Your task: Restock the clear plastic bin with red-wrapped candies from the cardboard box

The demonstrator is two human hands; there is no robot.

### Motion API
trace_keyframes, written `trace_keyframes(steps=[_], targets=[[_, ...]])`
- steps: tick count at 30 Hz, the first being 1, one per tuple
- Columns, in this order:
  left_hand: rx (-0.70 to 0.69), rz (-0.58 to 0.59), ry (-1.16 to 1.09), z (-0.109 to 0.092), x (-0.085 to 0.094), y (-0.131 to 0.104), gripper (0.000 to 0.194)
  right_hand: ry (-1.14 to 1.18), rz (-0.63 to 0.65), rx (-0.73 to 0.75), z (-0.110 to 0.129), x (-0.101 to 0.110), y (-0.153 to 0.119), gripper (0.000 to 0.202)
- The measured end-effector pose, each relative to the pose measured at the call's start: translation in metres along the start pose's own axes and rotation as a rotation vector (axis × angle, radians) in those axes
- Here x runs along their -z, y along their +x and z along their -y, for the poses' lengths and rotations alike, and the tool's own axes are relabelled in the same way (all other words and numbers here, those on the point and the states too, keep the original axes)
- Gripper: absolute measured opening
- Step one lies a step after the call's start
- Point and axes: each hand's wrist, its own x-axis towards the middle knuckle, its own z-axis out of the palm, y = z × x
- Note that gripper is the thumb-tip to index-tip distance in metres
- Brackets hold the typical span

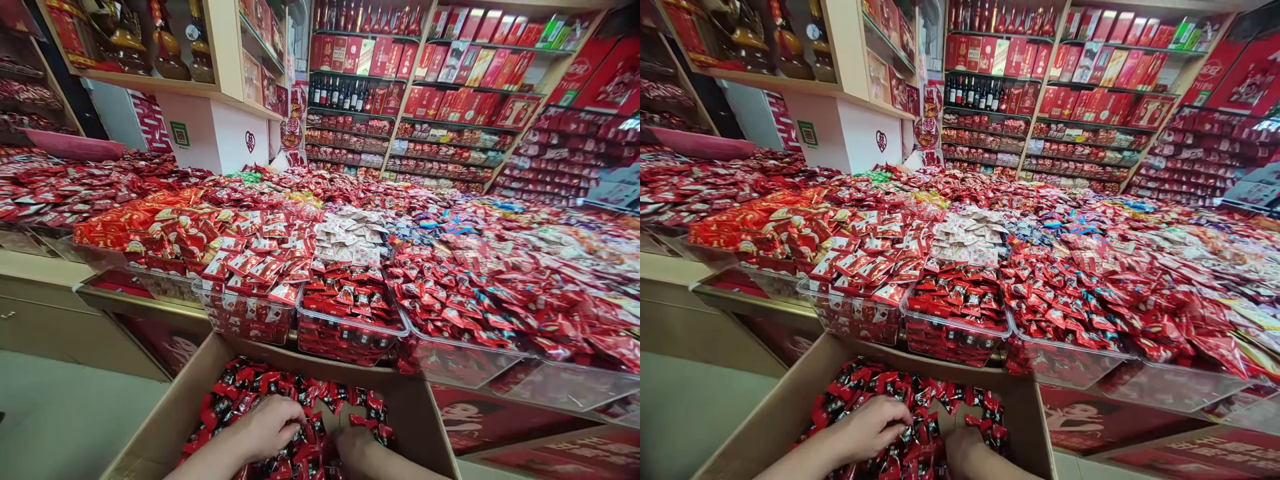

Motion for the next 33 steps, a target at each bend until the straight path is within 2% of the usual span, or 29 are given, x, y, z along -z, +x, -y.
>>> trace_keyframes(steps=[3, 5, 8, 10, 12, 15, 17, 19, 22, 26, 29, 31, 33], targets=[[0.042, -0.051, -0.086, -0.003, 0.003, -0.001, 0.023, -0.05, -0.004, -0.04, 0.009, 0.028, -0.013, 0.03], [0.091, -0.121, -0.191, -0.007, 0.004, 0.0, 0.031, -0.003, -0.048, 0.011, 0.016, 0.049, -0.025, 0.03], [0.162, -0.149, -0.467, -0.019, 0.008, 0.003, 0.043, 0.357, -0.081, 0.189, 0.027, 0.075, -0.044, 0.024], [0.166, -0.146, -0.679, -0.031, 0.012, 0.006, 0.031, 0.736, -0.064, 0.283, 0.034, 0.084, -0.056, 0.023], [0.165, -0.215, -0.807, -0.042, 0.017, 0.009, 0.02, 1.031, -0.062, 0.333, 0.039, 0.088, -0.066, 0.022], [0.213, -0.326, -0.972, -0.053, 0.02, 0.012, 0.022, 1.198, -0.135, 0.365, 0.044, 0.092, -0.075, 0.019], [0.251, -0.337, -1.145, -0.058, 0.02, 0.013, 0.023, 1.214, -0.184, 0.354, 0.045, 0.095, -0.08, 0.022], [0.266, -0.317, -1.311, -0.064, 0.019, 0.012, 0.023, 1.223, -0.227, 0.329, 0.047, 0.097, -0.082, 0.024], [0.22, -0.253, -1.464, -0.072, 0.018, 0.011, 0.021, 1.206, -0.291, 0.315, 0.05, 0.096, -0.084, 0.024], [0.179, -0.205, -1.537, -0.077, 0.021, 0.009, 0.019, 0.983, -0.427, 0.337, 0.047, 0.098, -0.089, 0.019], [0.201, -0.066, -1.635, -0.078, 0.027, 0.005, 0.022, 0.908, -0.55, 0.348, 0.043, 0.108, -0.098, 0.021], [0.196, 0.063, -1.695, -0.079, 0.03, 0.002, 0.031, 0.865, -0.537, 0.416, 0.043, 0.116, -0.105, 0.033], [0.175, 0.17, -1.727, -0.081, 0.031, -0.001, 0.041, 0.843, -0.432, 0.51, 0.045, 0.121, -0.111, 0.035]])
